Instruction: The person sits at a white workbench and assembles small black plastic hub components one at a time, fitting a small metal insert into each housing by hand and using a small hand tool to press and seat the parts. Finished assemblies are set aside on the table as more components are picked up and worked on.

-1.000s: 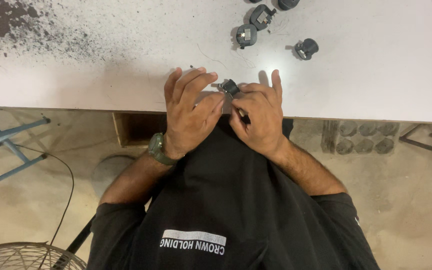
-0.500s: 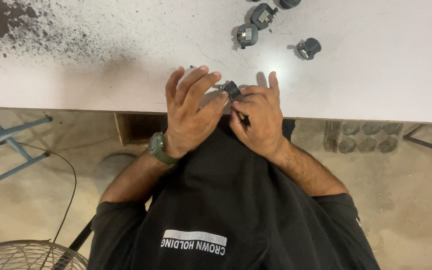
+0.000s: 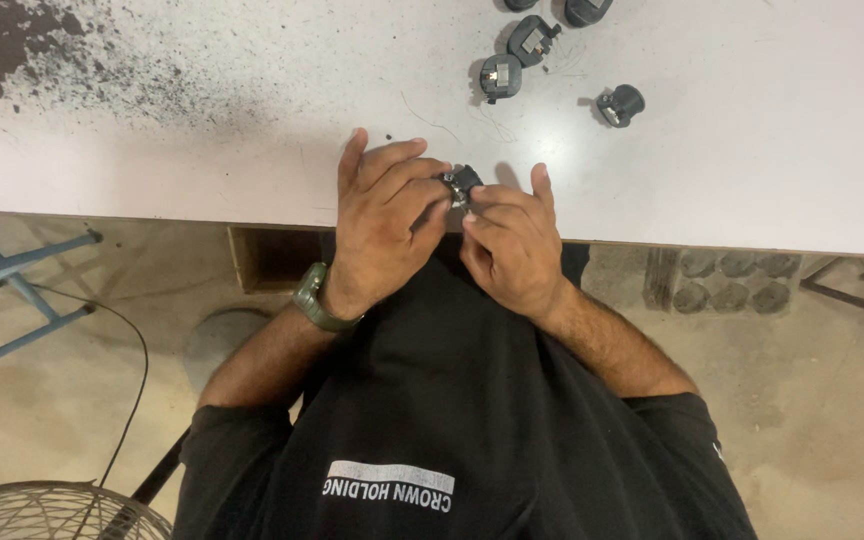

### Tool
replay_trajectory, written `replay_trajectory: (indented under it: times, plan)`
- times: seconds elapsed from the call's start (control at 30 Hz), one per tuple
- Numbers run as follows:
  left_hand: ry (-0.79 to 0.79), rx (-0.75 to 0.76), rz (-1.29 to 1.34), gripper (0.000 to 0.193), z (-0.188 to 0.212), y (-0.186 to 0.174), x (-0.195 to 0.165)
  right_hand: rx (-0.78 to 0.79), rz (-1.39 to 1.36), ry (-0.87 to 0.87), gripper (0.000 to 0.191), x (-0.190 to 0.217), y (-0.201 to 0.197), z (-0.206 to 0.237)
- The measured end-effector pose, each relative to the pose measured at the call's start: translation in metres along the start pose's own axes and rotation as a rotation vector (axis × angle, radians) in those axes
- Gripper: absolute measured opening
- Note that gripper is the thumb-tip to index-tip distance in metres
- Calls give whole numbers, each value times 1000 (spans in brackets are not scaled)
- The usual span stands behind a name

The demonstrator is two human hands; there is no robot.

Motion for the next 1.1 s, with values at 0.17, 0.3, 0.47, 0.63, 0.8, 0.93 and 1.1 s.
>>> replay_trajectory:
  times: [0.17, 0.3, 0.47, 0.63, 0.8, 0.93, 1.1]
  plan:
    - [10, 45, 33, 7, -2, 3, 1, 19, 34, 47, 33, -1, 4, -5]
    - [-13, 17, 64, 6, -4, -6, 5, 21, -37, 47, 28, 0, -5, -13]
    - [-38, 25, 24, 6, -13, -17, 13, -7, 114, 152, 27, -6, -31, -23]
    - [-64, 93, 61, 10, -35, -4, 12, 138, 144, 256, 42, -18, -13, -35]
    - [-83, 135, 116, 10, -39, -2, 14, 126, 160, 211, 39, -17, -11, -32]
    - [18, 83, 172, 15, -27, -13, 7, 119, 162, 214, 38, -18, -12, -25]
    - [94, 43, 103, 19, -18, -16, 1, 110, 129, 208, 35, -19, -11, -22]
Point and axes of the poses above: each hand's wrist, its own z-axis away from the middle knuckle, its own y-axis out of the palm, x = y × z, the point moved 8 cm from there along -z, towards the middle knuckle, and after that the axes turned 2 degrees about x, right-handed, at the moved point
